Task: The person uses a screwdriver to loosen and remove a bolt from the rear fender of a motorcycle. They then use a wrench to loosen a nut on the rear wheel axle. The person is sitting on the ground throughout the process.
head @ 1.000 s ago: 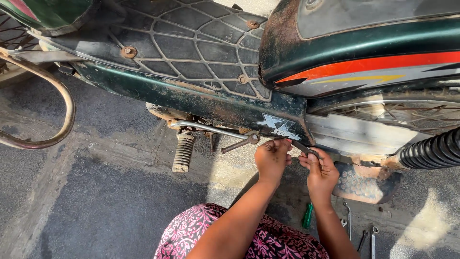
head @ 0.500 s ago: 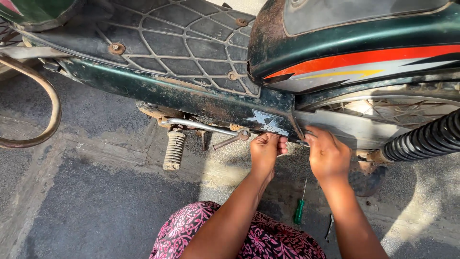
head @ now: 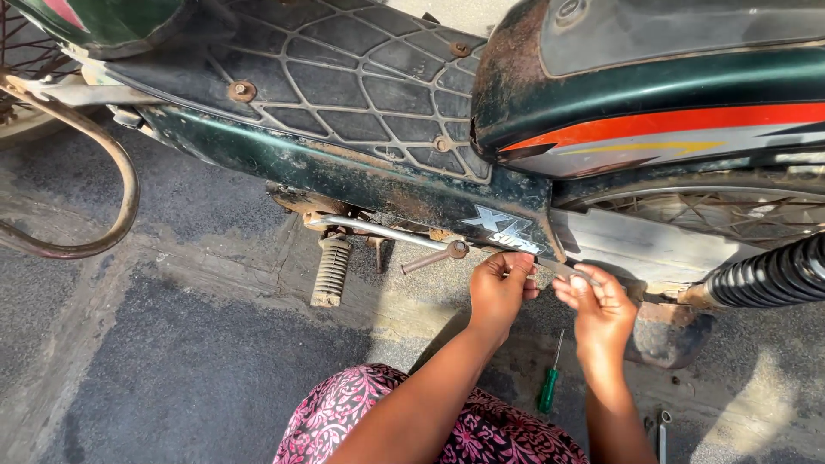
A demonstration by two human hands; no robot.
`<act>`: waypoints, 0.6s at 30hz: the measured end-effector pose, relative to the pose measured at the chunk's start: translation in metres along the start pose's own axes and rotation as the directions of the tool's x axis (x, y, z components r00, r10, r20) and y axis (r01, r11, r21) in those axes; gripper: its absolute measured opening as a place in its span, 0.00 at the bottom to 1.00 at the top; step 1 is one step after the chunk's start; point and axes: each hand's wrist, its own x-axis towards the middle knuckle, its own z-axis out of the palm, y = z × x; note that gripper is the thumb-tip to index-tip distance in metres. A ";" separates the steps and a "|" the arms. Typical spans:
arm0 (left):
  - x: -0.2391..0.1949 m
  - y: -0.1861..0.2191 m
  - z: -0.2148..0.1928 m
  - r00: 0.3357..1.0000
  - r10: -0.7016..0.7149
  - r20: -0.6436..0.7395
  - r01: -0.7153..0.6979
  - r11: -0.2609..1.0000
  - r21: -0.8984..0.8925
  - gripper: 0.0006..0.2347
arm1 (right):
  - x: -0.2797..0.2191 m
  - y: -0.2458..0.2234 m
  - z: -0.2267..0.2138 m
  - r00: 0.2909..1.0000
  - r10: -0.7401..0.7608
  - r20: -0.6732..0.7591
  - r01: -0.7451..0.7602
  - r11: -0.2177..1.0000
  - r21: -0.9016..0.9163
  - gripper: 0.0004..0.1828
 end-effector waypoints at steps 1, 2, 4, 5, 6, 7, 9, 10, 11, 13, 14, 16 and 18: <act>0.000 0.000 -0.001 1.000 -0.003 0.000 0.003 1.000 0.002 0.08 | -0.004 0.004 0.003 1.000 0.003 -0.002 -0.003 1.000 0.000 0.12; 0.001 0.000 -0.003 0.999 0.009 -0.037 -0.007 0.998 0.059 0.09 | -0.008 0.008 0.007 1.000 0.024 -0.005 -0.023 0.998 0.062 0.12; -0.001 0.004 -0.003 0.997 0.026 -0.072 -0.017 0.993 0.114 0.10 | -0.011 0.014 0.012 0.999 0.042 -0.006 -0.041 0.992 0.123 0.12; -0.003 0.009 -0.002 0.993 0.059 -0.100 -0.038 0.979 0.200 0.10 | -0.011 0.017 0.014 0.998 0.061 -0.015 -0.059 0.988 0.140 0.12; -0.005 0.014 -0.002 0.988 0.094 -0.126 -0.055 0.957 0.286 0.11 | -0.011 0.019 0.017 0.996 0.080 -0.023 -0.076 0.985 0.156 0.12; -0.004 0.012 -0.003 0.987 0.095 -0.128 -0.055 0.957 0.286 0.11 | -0.012 0.024 0.019 0.996 0.081 -0.021 -0.077 0.985 0.157 0.12; -0.001 0.007 -0.006 0.988 0.113 -0.105 -0.084 0.966 0.246 0.11 | -0.014 0.034 0.020 0.999 0.033 -0.019 -0.028 0.977 0.211 0.11; -0.002 0.007 -0.005 0.988 0.110 -0.105 -0.081 0.965 0.247 0.11 | -0.017 0.034 0.020 0.999 0.035 -0.021 -0.030 0.977 0.211 0.11; -0.001 0.008 -0.005 0.989 0.082 -0.124 -0.051 0.970 0.237 0.11 | -0.019 0.034 0.023 1.000 -0.012 -0.023 0.016 0.982 0.187 0.11; 0.000 0.009 -0.005 0.988 0.054 -0.144 -0.020 0.974 0.226 0.11 | -0.021 0.034 0.026 0.998 -0.057 -0.022 0.060 0.985 0.164 0.11; 0.000 0.007 -0.005 0.984 0.095 -0.153 -0.053 0.965 0.257 0.10 | -0.021 0.035 0.027 0.998 -0.055 -0.040 0.060 0.986 0.158 0.11; -0.001 0.010 -0.003 0.978 0.137 -0.159 -0.087 0.953 0.290 0.09 | -0.021 0.031 0.029 0.997 -0.054 -0.061 0.063 0.986 0.152 0.11; -0.004 0.018 0.001 0.982 0.096 -0.162 -0.042 0.951 0.307 0.09 | -0.021 0.021 0.030 0.973 -0.218 -0.076 0.218 0.976 -0.010 0.11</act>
